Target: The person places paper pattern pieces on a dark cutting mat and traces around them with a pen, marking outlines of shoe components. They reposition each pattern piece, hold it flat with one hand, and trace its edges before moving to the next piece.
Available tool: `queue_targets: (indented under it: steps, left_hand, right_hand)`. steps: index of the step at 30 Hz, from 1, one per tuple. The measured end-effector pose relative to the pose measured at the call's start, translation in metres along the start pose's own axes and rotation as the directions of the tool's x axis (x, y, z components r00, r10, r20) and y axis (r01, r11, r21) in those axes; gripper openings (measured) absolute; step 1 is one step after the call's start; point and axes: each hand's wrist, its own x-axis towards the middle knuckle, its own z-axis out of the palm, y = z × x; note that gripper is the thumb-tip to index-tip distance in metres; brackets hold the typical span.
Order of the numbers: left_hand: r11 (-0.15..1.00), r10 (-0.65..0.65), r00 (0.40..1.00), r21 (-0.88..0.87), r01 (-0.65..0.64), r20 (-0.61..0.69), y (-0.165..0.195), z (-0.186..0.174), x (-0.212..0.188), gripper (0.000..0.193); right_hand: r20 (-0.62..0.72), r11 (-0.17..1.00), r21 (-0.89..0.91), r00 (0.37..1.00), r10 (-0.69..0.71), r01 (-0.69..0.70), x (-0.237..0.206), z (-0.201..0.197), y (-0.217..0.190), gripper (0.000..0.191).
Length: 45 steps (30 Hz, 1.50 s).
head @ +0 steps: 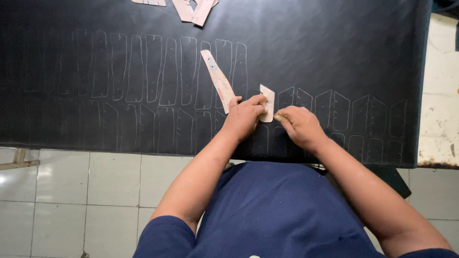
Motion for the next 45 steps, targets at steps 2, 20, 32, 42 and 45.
queue_targets:
  steps: [2, 20, 32, 42, 45]
  left_hand:
    - [1.0, 0.011, 1.0, 0.029, -0.011, 0.007, -0.002, 0.0, 0.0, 0.012]
    - [0.999, 0.029, 1.0, 0.015, -0.029, -0.009, -0.01, 0.006, 0.001, 0.005]
    - [0.999, 0.043, 0.999, -0.004, -0.043, -0.028, -0.008, 0.002, -0.001, 0.005]
    - [0.999, 0.045, 0.998, -0.001, -0.045, -0.047, -0.005, -0.001, -0.003, 0.01]
    - [0.999, 0.04, 0.998, -0.013, -0.041, -0.041, -0.005, 0.0, -0.002, 0.011]
  right_hand:
    - [-0.017, 0.999, 0.003, 0.999, -0.04, 0.04, -0.004, 0.001, -0.003, 0.016]
    - [-0.075, 0.969, -0.007, 0.967, -0.245, 0.245, 0.005, 0.02, -0.009, 0.012]
    - [-0.175, 0.997, 0.08, 0.985, -0.008, 0.022, 0.01, 0.017, -0.006, 0.014]
    - [-0.218, 0.979, 0.172, 0.965, 0.145, -0.109, 0.02, 0.014, 0.001, 0.017]
    - [-0.232, 0.989, 0.126, 0.966, 0.109, -0.082, 0.022, 0.016, 0.001, 0.016]
